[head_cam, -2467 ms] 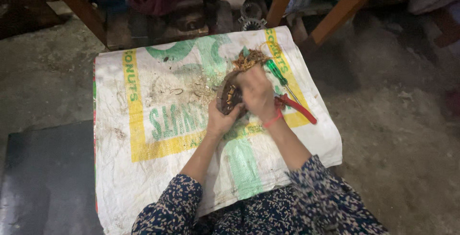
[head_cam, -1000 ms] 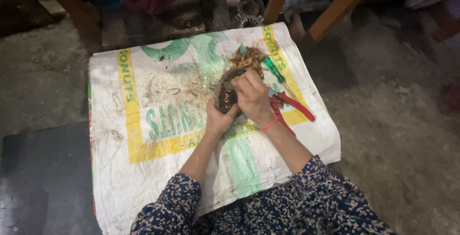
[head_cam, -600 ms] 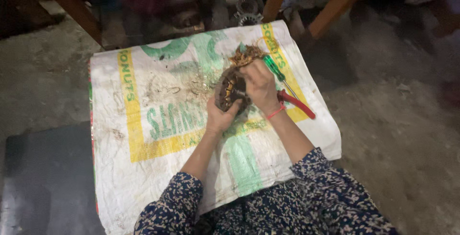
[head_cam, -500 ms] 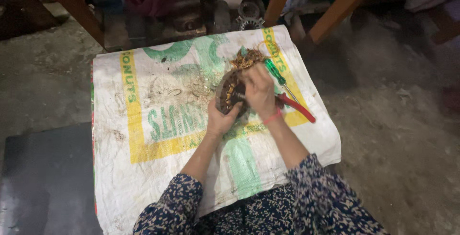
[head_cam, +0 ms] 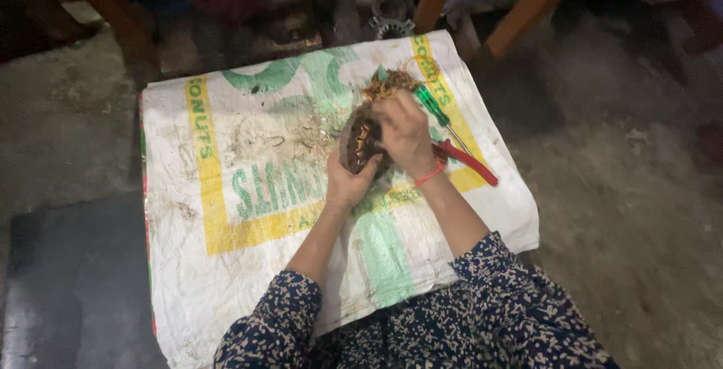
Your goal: The person is repairing a motor stator by hand. They pull out old copper windings from the slots and then use pliers to cut and remove the remaining wire ends.
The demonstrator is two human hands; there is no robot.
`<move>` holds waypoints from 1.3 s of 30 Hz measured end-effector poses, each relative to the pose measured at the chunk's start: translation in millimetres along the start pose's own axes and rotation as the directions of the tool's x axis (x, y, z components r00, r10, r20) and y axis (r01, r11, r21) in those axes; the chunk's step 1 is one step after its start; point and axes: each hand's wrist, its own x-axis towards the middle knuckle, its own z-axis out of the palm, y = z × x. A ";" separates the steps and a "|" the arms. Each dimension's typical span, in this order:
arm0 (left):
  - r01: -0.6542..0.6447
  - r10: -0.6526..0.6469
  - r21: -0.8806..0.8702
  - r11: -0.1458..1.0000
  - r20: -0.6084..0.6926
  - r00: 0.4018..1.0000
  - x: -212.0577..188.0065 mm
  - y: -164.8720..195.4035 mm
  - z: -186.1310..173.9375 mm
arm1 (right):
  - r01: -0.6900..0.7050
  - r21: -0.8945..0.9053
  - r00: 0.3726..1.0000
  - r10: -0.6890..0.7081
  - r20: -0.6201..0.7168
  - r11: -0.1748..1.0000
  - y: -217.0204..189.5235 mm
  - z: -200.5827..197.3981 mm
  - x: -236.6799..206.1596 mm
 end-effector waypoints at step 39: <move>-0.068 0.068 0.079 0.995 0.005 0.998 3.0 1.5 3.7 | -0.210 0.022 0.972 0.211 -0.101 0.978 16.8 8.8 -6.7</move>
